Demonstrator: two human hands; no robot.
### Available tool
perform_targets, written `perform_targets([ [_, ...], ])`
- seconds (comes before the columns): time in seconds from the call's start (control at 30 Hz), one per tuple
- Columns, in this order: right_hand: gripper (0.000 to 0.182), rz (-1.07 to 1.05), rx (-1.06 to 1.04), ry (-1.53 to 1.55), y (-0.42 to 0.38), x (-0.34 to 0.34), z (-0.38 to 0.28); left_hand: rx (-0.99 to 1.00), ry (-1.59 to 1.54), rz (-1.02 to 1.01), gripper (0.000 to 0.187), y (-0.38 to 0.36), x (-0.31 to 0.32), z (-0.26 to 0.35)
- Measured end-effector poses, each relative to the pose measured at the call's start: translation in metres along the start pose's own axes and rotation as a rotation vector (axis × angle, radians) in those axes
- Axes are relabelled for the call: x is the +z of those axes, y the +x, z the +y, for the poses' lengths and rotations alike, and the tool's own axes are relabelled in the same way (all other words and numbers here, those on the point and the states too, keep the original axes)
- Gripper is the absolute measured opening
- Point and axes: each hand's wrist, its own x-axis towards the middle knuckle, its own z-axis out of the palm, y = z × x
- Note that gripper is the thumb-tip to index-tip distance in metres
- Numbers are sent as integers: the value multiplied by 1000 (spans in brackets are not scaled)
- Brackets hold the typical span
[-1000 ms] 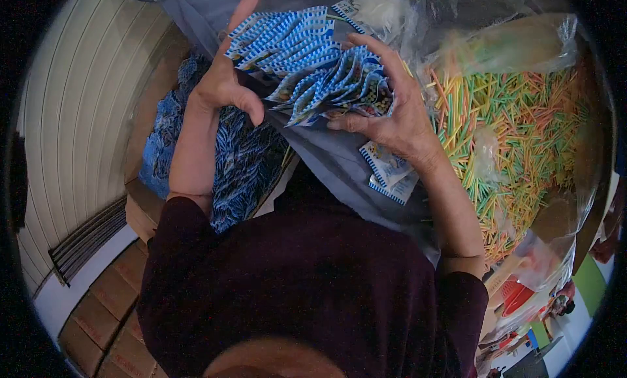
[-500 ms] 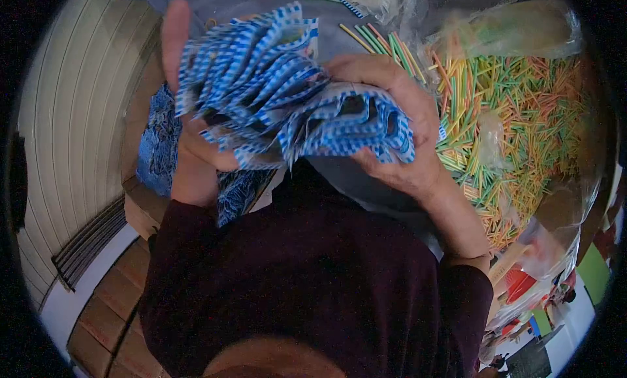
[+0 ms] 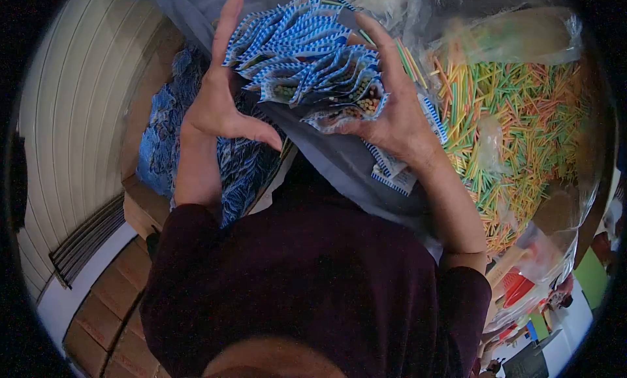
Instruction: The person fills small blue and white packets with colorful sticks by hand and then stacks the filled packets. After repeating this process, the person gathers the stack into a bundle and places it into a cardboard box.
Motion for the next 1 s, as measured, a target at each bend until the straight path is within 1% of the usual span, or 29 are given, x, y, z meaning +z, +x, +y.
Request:
perform_targets([
  [0.03, 130, -5, -2, 3, 1, -2, -3, 0, 13, 3, 119, 0, 7, 2],
  [0.1, 134, -28, -43, -156, 1, -4, -8, 0, 38, 17, 118, 2, 14, 2],
  [0.13, 134, -44, -45, -155, 0, -5, -8, -3, 51, 31, 117, 2, 17, 2],
  [0.2, 132, -2, -1, -60, -1, -6, -7, -17, 82, 65, 116, 4, 29, 2],
  [0.23, 127, 11, -53, -109, 1, -7, -8, -19, 100, 78, 116, 5, 34, 2],
  [0.27, 127, -7, -60, -108, 1, -8, -11, -20, 117, 94, 115, 7, 38, 1],
  [0.33, 121, 2, 110, -127, 2, -8, -20, -34, 170, 149, 114, 10, 47, -1],
  [0.37, 104, 51, 146, -172, -2, -7, -17, -51, 212, 189, 113, 10, 46, -5],
  [0.4, 99, 39, 217, -180, -2, -5, -27, -71, 258, 231, 113, 0, 37, 1],
  [0.43, 94, 28, 287, -191, 0, -4, -37, -18, 310, 256, 105, 0, 37, 4],
  [0.47, 84, 12, 301, -184, -1, -6, -33, 39, 358, 271, 98, 4, 39, 4],
  [0.5, 84, -23, 288, -177, -1, -8, -34, 26, 327, 274, 87, 4, 39, 6],
  [0.53, 80, -13, 329, -206, -3, -10, -35, 18, 346, 294, 87, 4, 39, 8],
  [0.57, 76, 5, 371, -237, -5, -11, -37, 71, 333, 293, 84, 5, 40, 9],
  [0.63, 69, 66, 233, -253, -17, -13, -43, 167, 298, 309, 78, 8, 36, 21],
  [0.67, 67, 53, 72, -424, -21, -20, -40, 163, 295, 315, 78, 9, 33, 21],
  [0.73, 68, -1, 177, -322, -18, -21, -34, 251, 302, 293, 78, 12, 32, 17],
  [0.77, 74, 28, 256, -251, -15, -15, -14, 135, 308, 198, 79, 6, 31, 2],
  [0.83, 78, -80, 275, -161, -13, -18, -3, 119, 331, 246, 79, -1, 35, -11],
  [0.87, 85, -8, 173, -210, -10, -10, -9, 146, 340, 176, 87, -1, 30, -10],
  [0.9, 93, 52, 88, -258, -12, -1, -17, 164, 303, 157, 87, -3, 29, -6],
  [0.93, 93, 75, 104, -273, -12, 0, -19, 147, 358, 159, 88, -5, 28, -2],
  [0.97, 107, 50, 52, -192, -6, 2, -18, 137, 434, 164, 89, -1, 26, -1],
  [1.0, 121, 18, -1, -104, -1, 2, -18, 120, 371, 141, 92, -2, 29, -5],
])
